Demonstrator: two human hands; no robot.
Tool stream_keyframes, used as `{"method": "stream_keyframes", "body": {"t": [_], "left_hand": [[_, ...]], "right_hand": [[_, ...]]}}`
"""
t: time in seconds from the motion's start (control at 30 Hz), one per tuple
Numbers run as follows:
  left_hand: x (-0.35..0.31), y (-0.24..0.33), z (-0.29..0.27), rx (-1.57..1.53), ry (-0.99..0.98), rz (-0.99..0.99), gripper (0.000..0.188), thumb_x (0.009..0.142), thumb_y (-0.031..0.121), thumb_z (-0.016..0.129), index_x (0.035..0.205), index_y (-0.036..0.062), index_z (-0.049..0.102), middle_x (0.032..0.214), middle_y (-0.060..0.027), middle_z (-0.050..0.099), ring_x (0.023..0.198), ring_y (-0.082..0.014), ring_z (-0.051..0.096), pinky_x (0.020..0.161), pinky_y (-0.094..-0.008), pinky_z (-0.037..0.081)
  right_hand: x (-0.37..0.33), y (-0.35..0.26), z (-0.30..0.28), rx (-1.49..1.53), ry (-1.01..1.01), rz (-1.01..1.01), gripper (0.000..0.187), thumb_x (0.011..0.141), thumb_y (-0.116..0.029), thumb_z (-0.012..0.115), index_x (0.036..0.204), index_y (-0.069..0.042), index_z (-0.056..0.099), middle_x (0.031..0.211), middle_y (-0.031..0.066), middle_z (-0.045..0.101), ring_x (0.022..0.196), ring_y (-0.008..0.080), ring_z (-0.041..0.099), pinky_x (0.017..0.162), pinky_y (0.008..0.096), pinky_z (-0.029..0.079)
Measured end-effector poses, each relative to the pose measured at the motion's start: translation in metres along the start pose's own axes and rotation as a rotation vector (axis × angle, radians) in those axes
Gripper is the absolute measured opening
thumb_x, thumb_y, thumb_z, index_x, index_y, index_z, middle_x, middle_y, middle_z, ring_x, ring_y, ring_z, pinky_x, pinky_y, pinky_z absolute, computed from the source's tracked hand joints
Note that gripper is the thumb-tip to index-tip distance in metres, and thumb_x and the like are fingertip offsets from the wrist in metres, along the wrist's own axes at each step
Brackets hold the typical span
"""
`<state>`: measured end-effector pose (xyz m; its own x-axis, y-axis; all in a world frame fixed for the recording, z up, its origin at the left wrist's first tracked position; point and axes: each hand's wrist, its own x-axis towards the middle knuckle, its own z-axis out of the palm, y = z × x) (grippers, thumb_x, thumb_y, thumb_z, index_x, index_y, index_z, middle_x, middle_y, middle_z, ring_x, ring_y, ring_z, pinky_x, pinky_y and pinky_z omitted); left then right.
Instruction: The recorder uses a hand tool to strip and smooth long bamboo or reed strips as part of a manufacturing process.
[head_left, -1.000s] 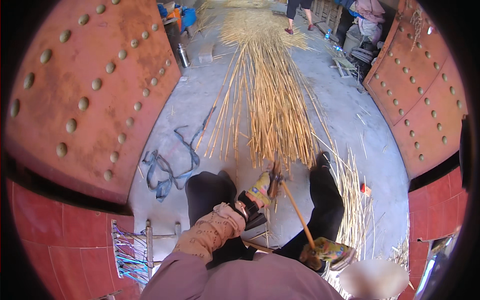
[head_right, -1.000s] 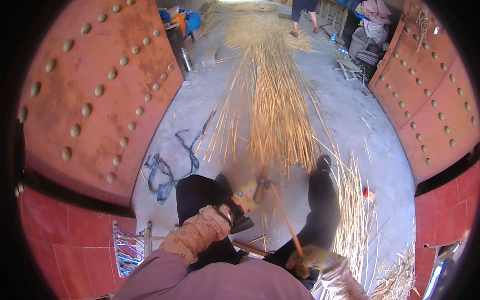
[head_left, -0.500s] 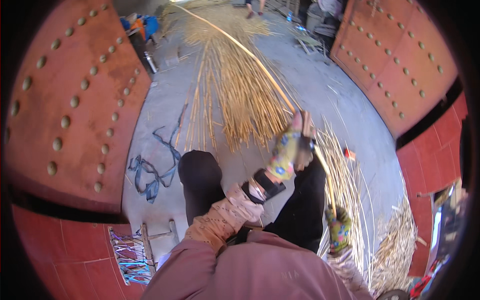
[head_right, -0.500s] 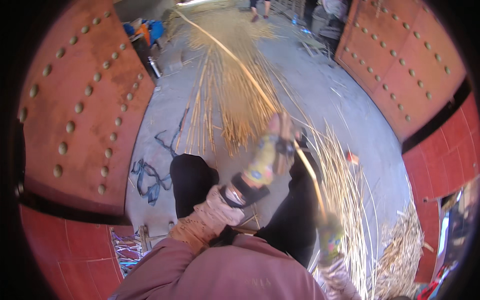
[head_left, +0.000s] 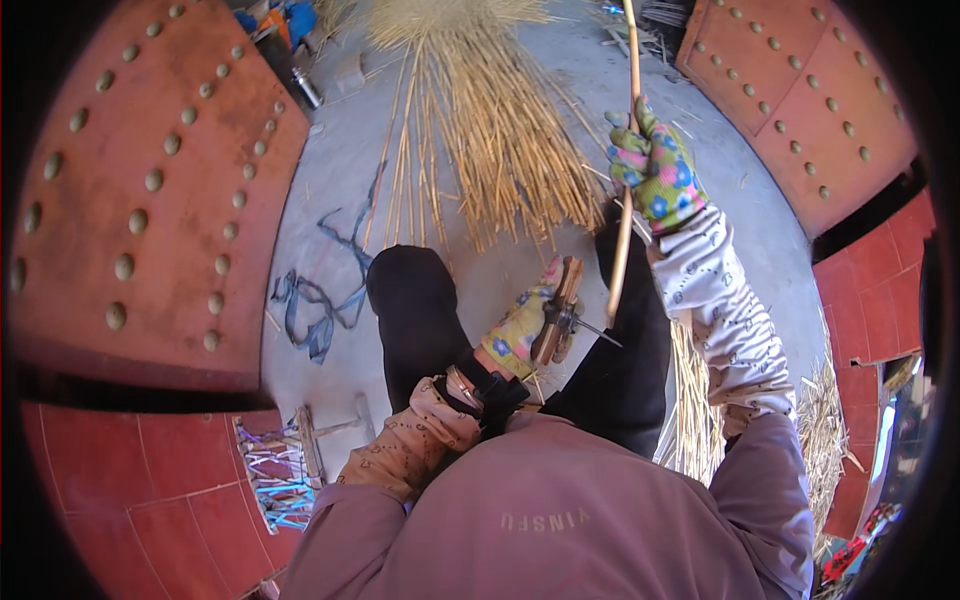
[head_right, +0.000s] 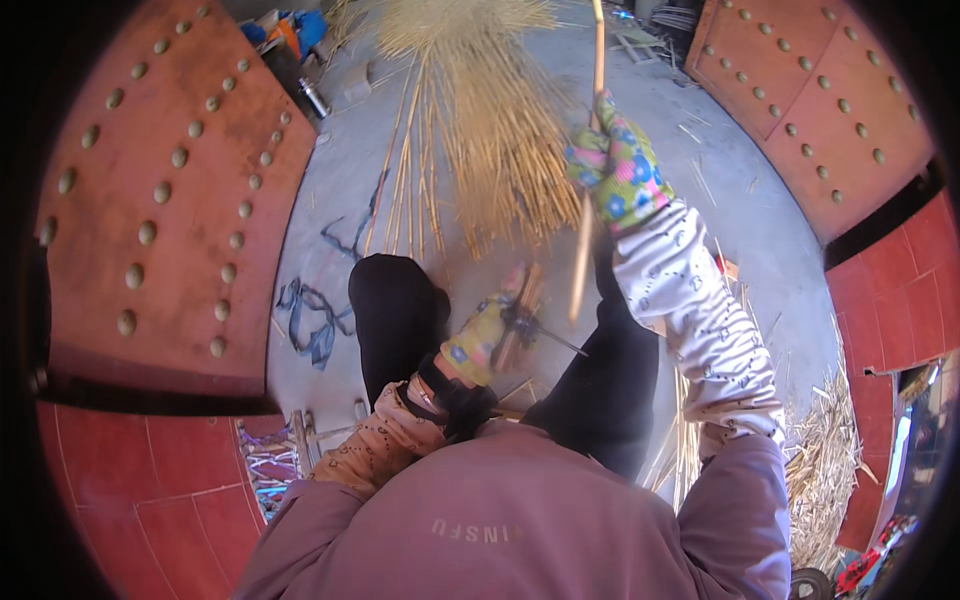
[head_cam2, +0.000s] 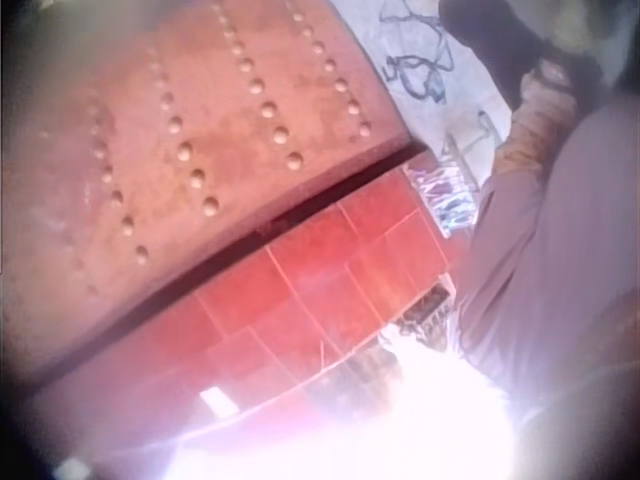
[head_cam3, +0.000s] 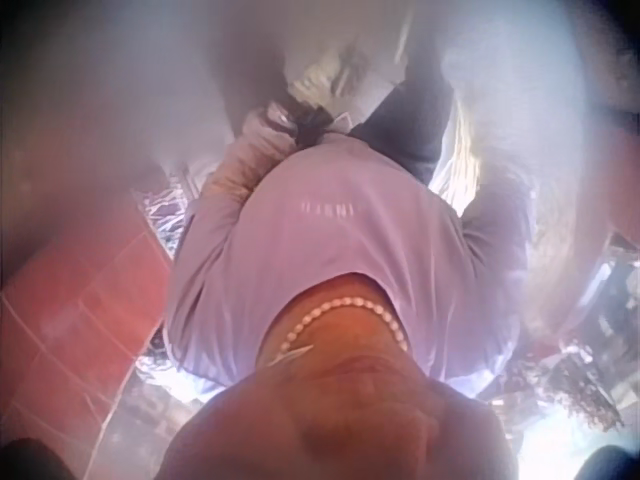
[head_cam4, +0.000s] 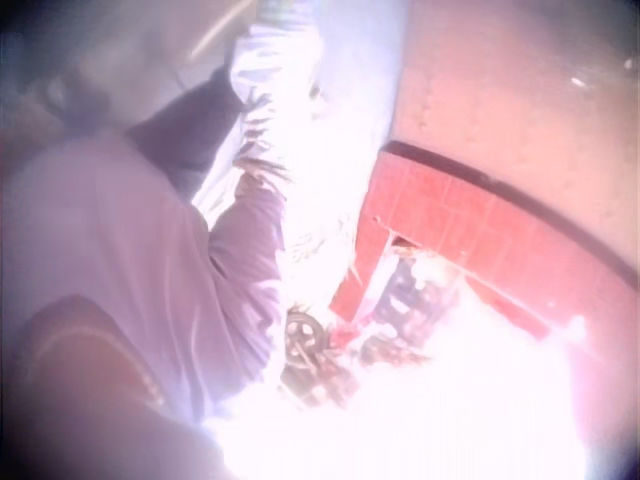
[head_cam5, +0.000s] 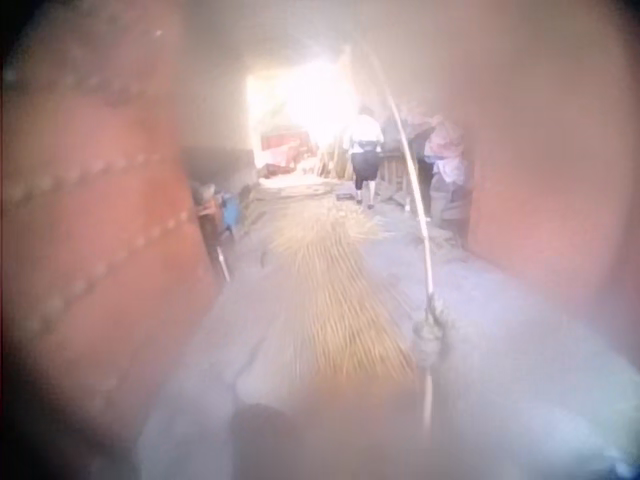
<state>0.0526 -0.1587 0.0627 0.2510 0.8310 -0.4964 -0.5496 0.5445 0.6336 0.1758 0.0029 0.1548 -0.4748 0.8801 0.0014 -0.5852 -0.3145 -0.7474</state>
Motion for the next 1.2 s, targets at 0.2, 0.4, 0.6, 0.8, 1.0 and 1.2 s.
{"method": "stream_keyframes", "body": {"t": [0.2,0.4,0.6,0.8,1.0,1.2], "left_hand": [[-0.015,-0.016,-0.02,-0.298,-0.193,-0.063,0.038,0.08,0.05,0.044,0.088,0.0135,0.051,0.062,0.0027,0.045,0.053,-0.0073,0.043,0.043,-0.0178,0.034],[-0.027,-0.007,-0.006,-0.136,-0.013,0.086,0.047,0.079,0.055,0.04,0.067,0.0107,0.049,0.049,0.001,0.045,0.035,-0.0102,0.043,0.032,-0.0217,0.036],[-0.025,-0.003,-0.007,-0.143,0.121,0.08,0.044,0.08,0.052,0.042,0.066,0.0107,0.049,0.05,0.0004,0.046,0.036,-0.0123,0.044,0.033,-0.0231,0.037],[-0.027,0.0,0.003,-0.341,-0.072,0.001,0.041,0.078,0.051,0.044,0.064,0.0128,0.047,0.05,0.0,0.047,0.036,-0.0131,0.047,0.031,-0.0243,0.038],[-0.022,0.019,0.004,-0.303,-0.027,-0.122,0.045,0.079,0.053,0.041,0.064,0.0106,0.046,0.045,-0.0017,0.044,0.034,-0.0149,0.047,0.029,-0.0243,0.037],[0.009,-0.019,-0.025,-0.66,-0.561,-0.076,0.033,0.086,0.043,0.036,0.085,0.0121,0.049,0.062,0.0008,0.046,0.049,-0.0082,0.046,0.039,-0.0208,0.039]], "right_hand": [[0.019,0.025,0.035,0.023,0.22,-0.056,0.033,0.087,-0.034,0.04,0.083,-0.002,0.045,0.052,-0.0051,0.029,0.038,0.0049,0.026,0.035,0.0211,0.025],[0.029,0.038,0.029,0.116,0.024,0.058,0.032,0.087,-0.034,0.039,0.079,-0.003,0.044,0.052,-0.0045,0.03,0.039,0.0056,0.026,0.035,0.0209,0.024],[0.013,0.051,0.039,0.03,0.168,0.039,0.032,0.087,-0.034,0.038,0.079,-0.003,0.043,0.052,-0.0047,0.03,0.038,0.0051,0.026,0.035,0.0206,0.024],[0.006,0.057,0.018,0.119,0.121,0.01,0.028,0.087,-0.034,0.038,0.075,-0.009,0.042,0.051,-0.0075,0.029,0.037,0.0042,0.025,0.033,0.0201,0.022],[-0.017,0.072,0.026,0.189,0.043,0.202,0.033,0.086,-0.04,0.039,0.08,-0.008,0.045,0.053,-0.0055,0.033,0.04,0.0051,0.03,0.036,0.0184,0.025],[0.03,0.036,0.031,0.102,0.035,0.127,0.032,0.087,-0.038,0.037,0.079,-0.007,0.043,0.055,-0.0047,0.033,0.041,0.0069,0.031,0.035,0.0211,0.028]]}}
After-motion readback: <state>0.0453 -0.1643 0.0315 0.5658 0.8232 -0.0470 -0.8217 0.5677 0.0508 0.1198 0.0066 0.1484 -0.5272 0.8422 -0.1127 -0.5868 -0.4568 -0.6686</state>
